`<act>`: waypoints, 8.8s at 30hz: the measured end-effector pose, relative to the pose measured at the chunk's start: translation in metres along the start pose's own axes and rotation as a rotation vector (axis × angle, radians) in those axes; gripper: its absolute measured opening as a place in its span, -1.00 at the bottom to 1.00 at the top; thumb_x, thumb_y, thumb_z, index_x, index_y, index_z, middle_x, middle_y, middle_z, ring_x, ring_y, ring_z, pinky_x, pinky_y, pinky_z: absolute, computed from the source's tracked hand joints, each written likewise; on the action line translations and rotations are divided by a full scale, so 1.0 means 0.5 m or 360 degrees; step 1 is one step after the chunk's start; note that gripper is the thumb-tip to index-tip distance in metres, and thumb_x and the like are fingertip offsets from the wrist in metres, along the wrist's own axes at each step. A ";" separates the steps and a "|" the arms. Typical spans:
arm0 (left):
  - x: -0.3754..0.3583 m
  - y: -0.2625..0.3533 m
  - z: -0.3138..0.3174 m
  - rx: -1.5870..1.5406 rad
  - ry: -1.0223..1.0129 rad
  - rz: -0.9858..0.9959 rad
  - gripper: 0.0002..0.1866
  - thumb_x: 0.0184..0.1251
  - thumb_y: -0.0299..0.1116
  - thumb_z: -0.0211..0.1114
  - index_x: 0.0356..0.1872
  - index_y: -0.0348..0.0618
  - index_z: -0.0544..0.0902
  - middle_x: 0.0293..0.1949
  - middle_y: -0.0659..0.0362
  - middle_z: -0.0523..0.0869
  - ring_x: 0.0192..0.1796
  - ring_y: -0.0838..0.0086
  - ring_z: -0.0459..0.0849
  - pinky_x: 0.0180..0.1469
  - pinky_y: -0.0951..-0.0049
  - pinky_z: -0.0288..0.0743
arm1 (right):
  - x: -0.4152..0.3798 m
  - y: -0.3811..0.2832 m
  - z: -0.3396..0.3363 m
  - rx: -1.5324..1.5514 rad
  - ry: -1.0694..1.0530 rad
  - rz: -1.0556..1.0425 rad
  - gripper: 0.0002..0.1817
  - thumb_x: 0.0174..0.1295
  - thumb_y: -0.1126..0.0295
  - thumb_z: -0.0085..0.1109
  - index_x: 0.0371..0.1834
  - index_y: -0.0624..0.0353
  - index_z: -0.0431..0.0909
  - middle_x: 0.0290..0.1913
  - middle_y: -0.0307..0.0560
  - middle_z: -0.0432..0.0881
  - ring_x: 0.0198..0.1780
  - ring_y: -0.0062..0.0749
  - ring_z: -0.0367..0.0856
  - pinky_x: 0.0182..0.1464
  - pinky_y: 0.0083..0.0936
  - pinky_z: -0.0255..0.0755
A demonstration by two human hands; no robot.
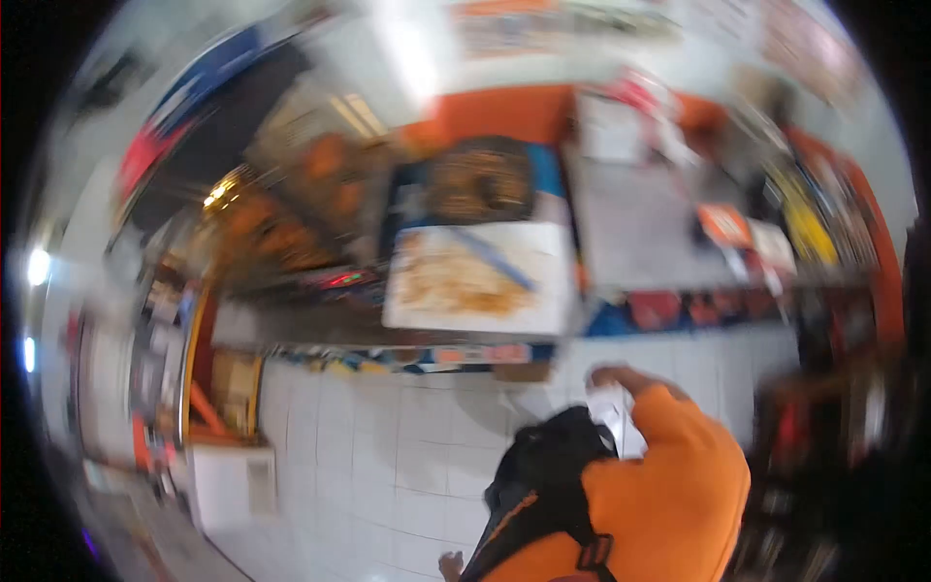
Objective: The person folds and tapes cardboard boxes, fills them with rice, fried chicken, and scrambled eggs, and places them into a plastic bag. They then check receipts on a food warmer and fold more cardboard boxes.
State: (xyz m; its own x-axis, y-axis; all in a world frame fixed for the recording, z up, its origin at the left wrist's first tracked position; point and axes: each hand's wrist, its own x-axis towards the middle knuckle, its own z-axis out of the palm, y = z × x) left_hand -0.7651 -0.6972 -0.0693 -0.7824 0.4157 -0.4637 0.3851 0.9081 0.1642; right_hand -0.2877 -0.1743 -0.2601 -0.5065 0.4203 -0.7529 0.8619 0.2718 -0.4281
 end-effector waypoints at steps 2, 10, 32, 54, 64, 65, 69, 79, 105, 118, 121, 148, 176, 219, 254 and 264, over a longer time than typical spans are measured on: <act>-0.005 0.009 0.048 -0.0179 -0.0194 -0.0166 -0.57 0.55 -0.10 0.17 0.17 -0.25 0.61 0.12 -0.17 0.72 0.21 0.04 0.69 0.19 0.15 0.56 | 0.081 -0.109 -0.013 -0.0134 -0.0167 -0.0376 -0.60 0.23 0.19 0.31 0.04 0.21 0.70 0.07 0.07 0.75 0.07 -0.14 0.69 0.16 -0.12 0.56; 0.340 -0.027 -0.044 -0.0622 -0.0301 -0.0483 -0.56 0.51 -0.09 0.22 0.18 -0.21 0.63 0.12 -0.15 0.73 0.21 0.02 0.70 0.22 0.13 0.56 | 0.316 -0.650 0.010 -0.1392 -0.0760 -0.1392 -0.42 0.06 0.28 0.50 0.22 0.12 0.66 0.24 0.06 0.69 0.36 -0.03 0.56 0.45 -0.19 0.44; 1.574 0.162 -1.156 -0.1579 0.0103 0.1230 -0.60 0.43 -0.48 0.38 0.26 -0.12 0.64 0.21 0.08 0.72 0.25 0.34 0.70 0.15 0.32 0.68 | 0.377 -2.095 -0.884 0.0783 0.2327 -0.1094 -0.61 0.43 0.46 0.22 0.29 0.34 0.58 0.15 0.17 0.73 0.11 -0.25 0.70 0.20 -0.32 0.53; 1.687 0.895 -2.035 -0.0533 0.1715 0.2959 -0.30 0.20 -0.09 0.54 0.30 -0.19 0.54 0.26 -0.06 0.52 0.34 -0.05 0.46 0.40 0.01 0.33 | 0.247 -2.483 -1.265 -0.1463 0.3185 -0.0408 -0.19 0.32 -0.20 0.25 0.33 0.33 0.47 0.23 0.11 0.50 0.25 0.06 0.48 0.31 -0.10 0.36; 1.565 0.956 -1.943 -0.0514 0.2009 0.2885 -0.33 0.17 -0.12 0.55 0.24 -0.24 0.55 0.22 -0.05 0.58 0.30 -0.01 0.49 0.39 0.02 0.31 | 0.035 -2.143 -1.210 -0.1385 0.3440 0.0084 -0.26 0.26 -0.20 0.31 0.23 0.24 0.54 0.19 0.09 0.55 0.19 0.09 0.52 0.25 -0.10 0.39; 1.554 0.967 -1.928 -0.0527 0.2045 0.2884 -0.32 0.16 -0.16 0.55 0.27 -0.23 0.53 0.24 -0.05 0.57 0.32 -0.02 0.48 0.40 0.01 0.30 | 0.012 -2.108 -1.207 -0.1390 0.3463 0.0118 -0.27 0.25 -0.20 0.32 0.22 0.22 0.54 0.19 0.09 0.55 0.18 0.09 0.53 0.25 -0.10 0.39; 1.473 1.011 -1.865 -0.0583 0.2044 0.2943 -0.26 0.12 -0.22 0.58 0.33 -0.22 0.49 0.25 -0.07 0.57 0.31 -0.04 0.48 0.41 -0.02 0.26 | -0.073 -1.982 -1.190 -0.1362 0.3509 0.0193 -0.27 0.23 -0.20 0.35 0.20 0.20 0.56 0.16 0.09 0.56 0.17 0.08 0.53 0.23 -0.09 0.39; 1.340 1.066 -1.781 -0.0717 0.1924 0.3134 -0.16 0.21 0.25 0.41 0.33 -0.19 0.50 0.19 -0.02 0.59 0.31 0.07 0.49 0.46 -0.06 0.11 | -0.099 -1.922 -1.168 -0.1329 0.3828 -0.0152 -0.57 0.23 0.26 0.45 0.05 0.34 0.63 0.03 0.18 0.68 0.09 0.05 0.63 0.16 -0.13 0.46; 1.302 0.988 -1.532 -0.2012 -0.1912 0.2243 -0.70 0.53 -0.47 0.28 0.19 -0.37 0.63 0.06 0.10 0.78 0.01 0.46 0.77 0.06 0.42 0.68 | 0.155 -2.225 -1.043 0.0826 0.2883 -0.0693 -0.64 0.06 0.25 0.67 -0.44 0.29 0.67 -0.54 -0.12 0.68 -0.49 -0.63 0.57 -0.46 -0.56 0.41; 1.228 1.016 -1.538 -0.2035 -0.2063 0.2244 -0.75 0.60 -0.38 0.23 0.11 -0.34 0.68 0.05 0.07 0.79 0.01 0.51 0.77 0.08 0.45 0.66 | 0.105 -2.161 -1.031 0.1250 0.3030 -0.0851 -0.77 0.26 0.42 0.50 -0.12 0.36 0.80 -0.33 -0.15 0.81 -0.32 -0.71 0.64 -0.31 -0.66 0.48; 1.190 1.022 -1.573 -0.2026 -0.2237 0.1990 -0.70 0.63 -0.27 0.22 0.08 -0.34 0.70 0.00 0.10 0.80 -0.05 0.55 0.77 -0.02 0.47 0.66 | 0.088 -2.146 -1.045 0.1176 0.3067 -0.0846 -0.73 0.19 0.42 0.53 -0.13 0.37 0.79 -0.31 -0.10 0.82 -0.31 -0.64 0.68 -0.26 -0.61 0.54; 1.180 1.074 -1.615 -0.2135 -0.1524 0.2479 -0.78 0.49 -0.43 0.37 0.00 -0.37 0.72 -0.08 0.12 0.81 -0.10 0.58 0.75 -0.06 0.51 0.64 | -0.049 -2.070 -1.198 -0.0564 0.3999 0.0410 -0.71 0.33 0.15 0.36 -0.17 0.16 0.80 -0.30 0.03 0.71 -0.19 0.04 0.72 -0.23 -0.12 0.58; 1.197 1.083 -1.652 -0.2319 -0.1891 0.2240 -0.61 0.55 -0.37 0.18 0.19 -0.53 0.56 0.09 -0.25 0.73 0.02 0.03 0.80 0.09 0.10 0.75 | -0.025 -2.093 -1.219 -0.1241 0.3330 -0.0494 -0.57 0.00 0.64 0.19 0.00 0.14 0.71 -0.04 -0.09 0.78 0.03 -0.10 0.67 0.14 -0.19 0.50; 1.349 1.024 -1.827 -0.2166 -0.0182 0.2591 -0.76 0.41 -0.42 0.47 -0.03 -0.38 0.77 -0.16 0.16 0.82 -0.19 0.65 0.70 -0.10 0.63 0.53 | 0.056 -2.202 -1.244 -0.1427 0.3470 -0.0468 -0.83 0.21 0.43 0.12 -0.15 0.18 0.58 -0.15 -0.07 0.65 0.04 -0.17 0.61 0.13 -0.29 0.46; 1.263 1.077 -1.730 -0.0560 0.2279 0.2712 -0.53 0.63 -0.05 0.04 0.28 -0.14 0.63 0.26 0.04 0.65 0.29 0.08 0.46 0.36 0.05 0.20 | 0.071 -2.192 -1.174 -0.1007 0.3690 -0.0717 -0.66 0.20 0.31 0.12 -0.02 0.24 0.65 0.02 0.05 0.63 0.20 -0.10 0.52 0.30 -0.07 0.32; 1.249 1.078 -1.721 -0.0516 0.2187 0.2761 -0.57 0.56 -0.23 0.12 0.30 -0.21 0.61 0.25 0.02 0.65 0.34 0.03 0.40 0.45 0.08 0.12 | 0.178 -1.931 -0.820 -0.0581 0.2397 -0.1059 -0.65 0.06 0.37 0.28 -0.04 0.10 0.70 0.03 -0.14 0.67 0.28 -0.19 0.52 0.28 -0.10 0.32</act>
State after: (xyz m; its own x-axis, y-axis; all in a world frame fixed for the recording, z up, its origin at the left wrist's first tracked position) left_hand -1.4675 0.0949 0.4790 0.3107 0.2134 0.9262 0.9086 -0.3528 -0.2235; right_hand -1.1752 -0.0442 0.2915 -0.5110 0.4938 0.7035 0.5628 0.8109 -0.1604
